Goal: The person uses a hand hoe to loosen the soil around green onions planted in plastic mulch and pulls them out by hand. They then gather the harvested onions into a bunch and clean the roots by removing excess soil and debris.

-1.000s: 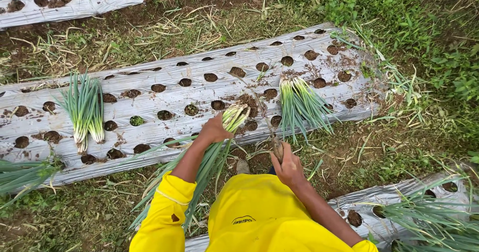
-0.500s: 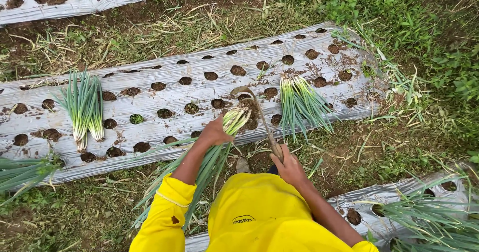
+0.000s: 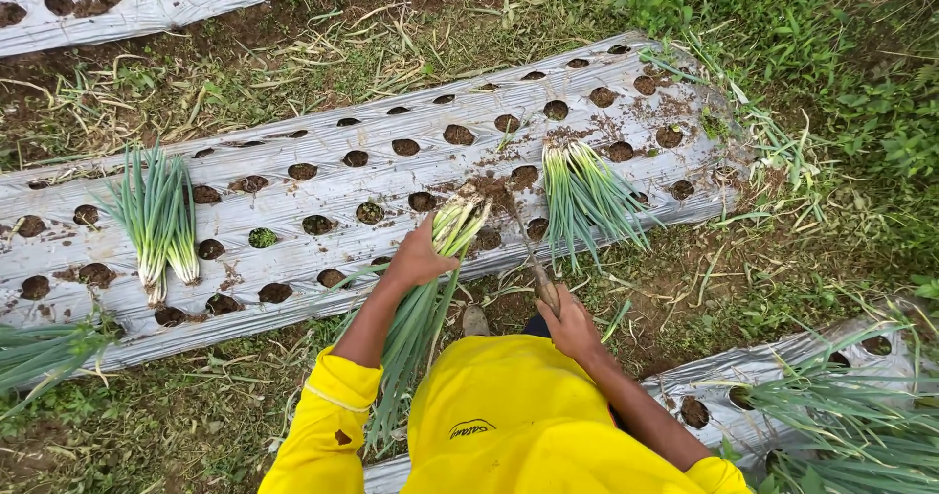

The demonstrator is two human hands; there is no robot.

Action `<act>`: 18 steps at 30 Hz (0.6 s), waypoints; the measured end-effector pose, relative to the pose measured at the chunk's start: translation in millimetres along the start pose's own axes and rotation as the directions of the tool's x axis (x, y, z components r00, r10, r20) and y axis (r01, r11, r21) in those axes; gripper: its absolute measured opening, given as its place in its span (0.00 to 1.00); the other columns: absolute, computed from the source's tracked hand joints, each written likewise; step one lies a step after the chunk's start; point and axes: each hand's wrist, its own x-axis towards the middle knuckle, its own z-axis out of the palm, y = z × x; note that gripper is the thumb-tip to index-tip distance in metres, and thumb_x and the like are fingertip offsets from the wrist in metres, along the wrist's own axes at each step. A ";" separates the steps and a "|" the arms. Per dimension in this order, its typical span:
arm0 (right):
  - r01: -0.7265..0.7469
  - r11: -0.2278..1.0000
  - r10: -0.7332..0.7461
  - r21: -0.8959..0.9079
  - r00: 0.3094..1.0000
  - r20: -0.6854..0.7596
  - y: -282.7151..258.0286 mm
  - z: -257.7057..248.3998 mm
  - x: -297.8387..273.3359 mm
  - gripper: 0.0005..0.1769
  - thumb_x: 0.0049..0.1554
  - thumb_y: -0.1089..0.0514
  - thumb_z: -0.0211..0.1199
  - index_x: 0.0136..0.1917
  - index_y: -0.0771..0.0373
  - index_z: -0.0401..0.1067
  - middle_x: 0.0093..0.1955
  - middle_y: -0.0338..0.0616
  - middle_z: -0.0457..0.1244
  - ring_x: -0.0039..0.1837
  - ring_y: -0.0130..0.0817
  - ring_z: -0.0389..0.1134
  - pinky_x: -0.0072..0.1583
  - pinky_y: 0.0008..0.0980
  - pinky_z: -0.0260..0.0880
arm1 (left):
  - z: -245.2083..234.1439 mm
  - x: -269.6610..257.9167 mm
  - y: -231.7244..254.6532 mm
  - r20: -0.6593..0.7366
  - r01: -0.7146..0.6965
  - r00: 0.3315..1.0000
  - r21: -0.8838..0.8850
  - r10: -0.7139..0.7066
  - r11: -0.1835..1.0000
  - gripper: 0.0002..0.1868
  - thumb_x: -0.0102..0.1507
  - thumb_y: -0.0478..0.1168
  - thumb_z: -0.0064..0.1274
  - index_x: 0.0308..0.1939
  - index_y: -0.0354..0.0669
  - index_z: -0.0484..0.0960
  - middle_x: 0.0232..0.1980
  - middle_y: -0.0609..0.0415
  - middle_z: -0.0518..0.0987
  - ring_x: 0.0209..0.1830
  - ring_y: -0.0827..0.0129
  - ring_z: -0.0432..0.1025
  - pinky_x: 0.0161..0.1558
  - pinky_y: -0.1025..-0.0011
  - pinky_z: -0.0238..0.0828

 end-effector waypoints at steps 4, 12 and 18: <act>0.147 0.982 -0.144 0.119 0.989 -0.031 9.2 -4.2 1.0 0.25 0.71 0.47 0.50 0.73 0.66 0.57 0.43 0.55 0.67 0.32 0.35 0.71 0.34 0.38 0.76 | -6.6 -22.1 11.9 -0.008 -0.029 1.000 -0.041 0.028 0.999 0.55 0.58 0.45 0.65 0.80 0.28 0.47 0.74 0.23 0.61 0.78 0.31 0.53 0.74 0.38 0.56; 0.248 0.854 -0.215 0.458 0.969 -0.122 -17.9 -6.1 -0.3 0.24 0.69 0.50 0.54 0.68 0.70 0.58 0.42 0.55 0.68 0.26 0.34 0.70 0.29 0.37 0.77 | 21.2 -1.1 -16.8 -0.269 -0.243 0.925 0.126 0.269 0.962 0.44 0.58 0.41 0.64 0.73 0.29 0.60 0.63 0.27 0.74 0.65 0.37 0.70 0.61 0.43 0.71; 0.366 0.367 -0.426 0.855 0.883 -0.196 -78.5 13.9 23.9 0.17 0.64 0.60 0.63 0.63 0.62 0.62 0.74 0.58 0.60 0.27 0.28 0.67 0.28 0.31 0.79 | 63.1 33.9 -29.0 -0.372 -0.328 0.475 0.766 0.798 0.552 0.45 0.43 0.43 0.76 0.62 0.39 0.74 0.50 0.47 0.77 0.54 0.56 0.72 0.61 0.53 0.63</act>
